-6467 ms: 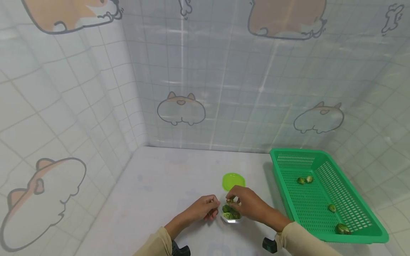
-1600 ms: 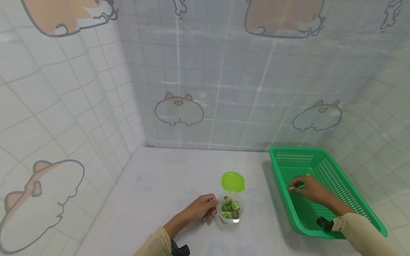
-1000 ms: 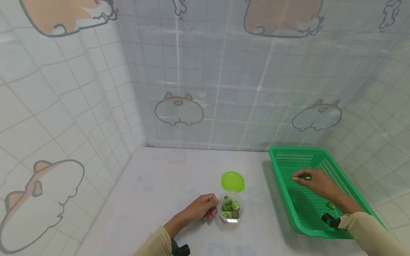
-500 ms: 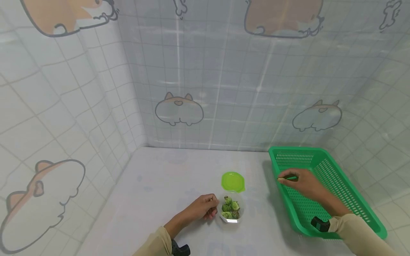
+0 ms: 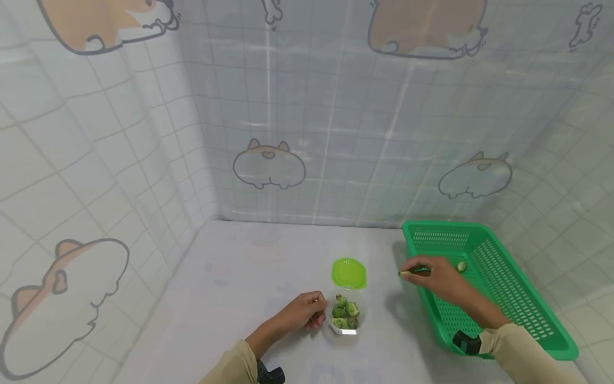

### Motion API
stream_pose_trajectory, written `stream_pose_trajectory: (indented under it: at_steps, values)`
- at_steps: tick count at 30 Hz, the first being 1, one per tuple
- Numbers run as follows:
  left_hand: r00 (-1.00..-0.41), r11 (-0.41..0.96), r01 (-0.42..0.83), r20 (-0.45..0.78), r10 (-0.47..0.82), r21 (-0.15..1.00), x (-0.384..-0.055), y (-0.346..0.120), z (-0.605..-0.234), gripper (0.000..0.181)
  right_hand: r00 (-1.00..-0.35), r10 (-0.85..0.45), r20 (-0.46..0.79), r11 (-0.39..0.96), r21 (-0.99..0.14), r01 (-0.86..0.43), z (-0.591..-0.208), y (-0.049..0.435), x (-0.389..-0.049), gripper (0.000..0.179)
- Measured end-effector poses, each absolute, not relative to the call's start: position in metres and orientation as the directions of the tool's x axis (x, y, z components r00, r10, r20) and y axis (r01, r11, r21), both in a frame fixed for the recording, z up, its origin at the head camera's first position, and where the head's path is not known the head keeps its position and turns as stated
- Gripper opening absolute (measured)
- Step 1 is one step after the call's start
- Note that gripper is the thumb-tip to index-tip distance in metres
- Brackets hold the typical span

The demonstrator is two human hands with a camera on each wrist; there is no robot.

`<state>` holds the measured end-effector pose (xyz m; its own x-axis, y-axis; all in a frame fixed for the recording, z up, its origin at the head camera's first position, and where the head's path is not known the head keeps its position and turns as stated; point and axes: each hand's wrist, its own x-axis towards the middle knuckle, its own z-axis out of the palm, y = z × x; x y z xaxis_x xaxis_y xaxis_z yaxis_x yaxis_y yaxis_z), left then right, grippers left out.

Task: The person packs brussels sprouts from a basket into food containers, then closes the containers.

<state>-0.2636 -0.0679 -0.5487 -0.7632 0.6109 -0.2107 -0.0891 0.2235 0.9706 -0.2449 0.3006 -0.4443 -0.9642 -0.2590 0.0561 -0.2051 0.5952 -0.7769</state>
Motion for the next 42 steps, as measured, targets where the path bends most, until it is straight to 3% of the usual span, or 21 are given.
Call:
stream_pose_trajectory:
  at_steps: [8,15,25,34,42]
  values:
    - [-0.763,0.216,-0.086,-0.204,0.613,0.973,-0.263,-0.067,-0.549,0.030,-0.948,-0.315,0.041,0.564,-0.795,-0.221,-0.453,0.265,-0.241,0.013]
    - [-0.761,0.207,-0.085,-0.198,0.618,0.975,-0.263,-0.068,-0.550,0.028,-0.910,-0.402,0.103,0.577,-0.743,-0.339,-0.464,0.238,-0.241,0.010]
    - [-0.765,0.199,-0.083,-0.190,0.615,0.977,-0.261,-0.066,-0.550,0.028,-0.867,-0.484,0.121,0.530,-0.748,-0.400,-0.475,0.213,-0.235,0.013]
    - [-0.767,0.196,-0.079,-0.185,0.614,0.977,-0.260,-0.065,-0.551,0.028,-0.859,-0.510,0.033,0.549,-0.757,-0.355,-0.484,0.197,-0.230,0.013]
    - [-0.762,0.198,-0.076,-0.185,0.620,0.977,-0.260,-0.066,-0.552,0.027,-0.843,-0.538,0.021,0.587,-0.709,-0.392,-0.493,0.192,-0.229,0.013]
